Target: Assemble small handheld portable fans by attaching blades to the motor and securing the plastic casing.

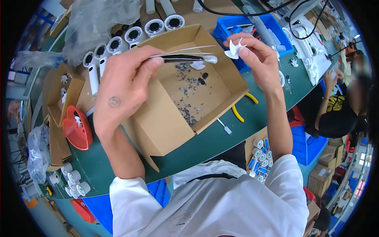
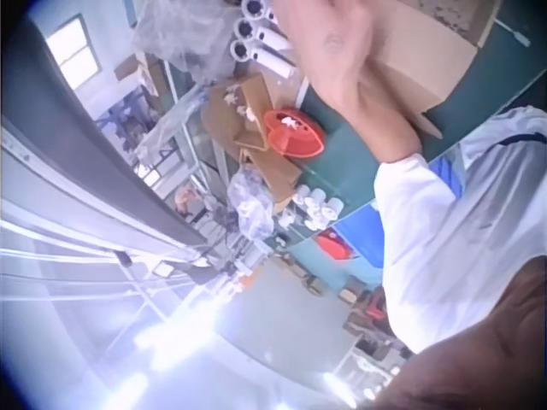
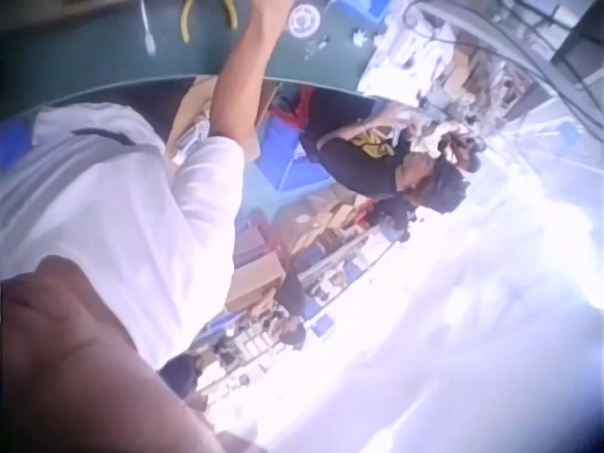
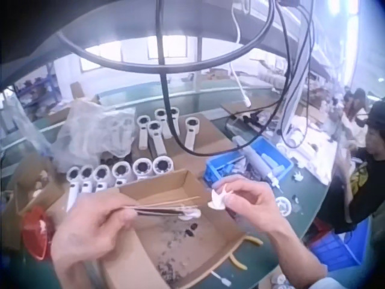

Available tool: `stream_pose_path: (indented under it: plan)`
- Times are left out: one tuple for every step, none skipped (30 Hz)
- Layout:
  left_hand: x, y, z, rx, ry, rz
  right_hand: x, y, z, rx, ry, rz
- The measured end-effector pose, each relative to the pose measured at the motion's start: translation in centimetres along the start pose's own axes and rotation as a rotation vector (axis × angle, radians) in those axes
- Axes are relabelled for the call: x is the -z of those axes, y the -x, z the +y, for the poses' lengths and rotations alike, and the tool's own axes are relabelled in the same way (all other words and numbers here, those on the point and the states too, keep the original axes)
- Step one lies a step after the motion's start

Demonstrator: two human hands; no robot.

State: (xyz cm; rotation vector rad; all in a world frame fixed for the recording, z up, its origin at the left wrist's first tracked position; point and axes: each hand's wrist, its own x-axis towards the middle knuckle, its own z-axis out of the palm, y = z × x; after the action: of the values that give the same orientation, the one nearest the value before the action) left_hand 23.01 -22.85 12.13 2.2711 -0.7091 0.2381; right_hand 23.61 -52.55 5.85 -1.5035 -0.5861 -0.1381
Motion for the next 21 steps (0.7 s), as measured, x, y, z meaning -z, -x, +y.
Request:
stream_pose_path:
  plan:
    - [0.8, 0.2, 0.2, 0.088, 0.057, -0.018, 0.0, 0.3, -0.1, -0.088, 0.059, -0.008]
    - [1.5, 0.3, 0.3, 0.173, 0.115, -0.035, -0.2, 0.6, -0.3, -0.175, 0.119, -0.015]
    - [2.2, 0.4, 0.3, 0.22, 0.157, -0.068, -1.0, 1.1, -0.3, -0.248, 0.181, -0.03]
    - [2.6, 0.6, 0.1, 0.214, 0.152, -0.063, -1.8, 1.3, -1.0, -0.319, 0.258, -0.065]
    - [2.7, 0.7, -0.1, 0.223, 0.226, -0.03, -2.4, 1.3, -1.4, -0.249, 0.415, -0.132]
    - [2.6, 0.7, -0.3, 0.225, 0.304, 0.0, -2.8, 1.3, -1.7, -0.178, 0.577, -0.191]
    - [2.4, 0.7, -0.3, 0.207, 0.303, -0.001, -3.1, 1.2, -2.3, -0.169, 0.586, -0.179]
    - [2.2, 0.9, -0.2, 0.179, 0.362, 0.034, -3.4, 1.0, -2.9, -0.048, 0.588, -0.159]
    - [2.1, 1.1, 0.0, 0.152, 0.416, 0.071, -4.0, 0.7, -3.2, 0.078, 0.584, -0.143]
    - [1.8, 1.0, 0.7, 0.123, 0.424, 0.061, -4.9, 0.8, -3.8, 0.084, 0.607, -0.121]
    - [1.4, 0.9, 1.5, 0.127, 0.462, 0.04, -6.2, 1.0, -4.4, -0.004, 0.239, 0.0]
    - [0.8, 0.6, 2.3, 0.125, 0.505, 0.011, -6.9, 1.3, -4.9, -0.079, -0.127, 0.126]
    - [0.5, 0.8, 2.6, 0.109, 0.468, -0.055, -7.5, 1.2, -5.0, -0.065, -0.116, 0.145]
    - [-0.1, 0.8, 3.0, 0.086, 0.468, -0.068, -7.9, 1.2, -5.2, 0.027, -0.221, 0.208]
    - [-0.8, 0.9, 3.5, 0.093, 0.527, -0.135, -8.1, 1.3, -5.3, 0.12, -0.329, 0.268]
    - [-1.1, 0.7, 3.8, 0.101, 0.585, -0.203, -7.8, 1.6, -5.6, 0.134, -0.323, 0.285]
    - [-0.2, 0.3, 4.2, 0.064, 0.38, -0.381, -7.6, 1.8, -6.2, 0.136, -0.247, 0.288]
    - [-0.1, 0.2, 4.7, 0.052, 0.37, -0.391, -7.4, 1.9, -6.8, 0.136, -0.177, 0.287]
    - [-0.2, 0.3, 5.5, -0.042, 0.304, -0.34, -7.4, 2.1, -7.6, 0.091, -0.196, 0.311]
    - [-0.3, 0.7, 6.2, -0.136, 0.239, -0.287, -7.2, 2.3, -8.4, 0.102, -0.197, 0.324]
    - [-1.1, 1.2, 6.4, -0.128, 0.318, -0.183, -6.8, 2.6, -9.2, 0.041, -0.128, 0.282]
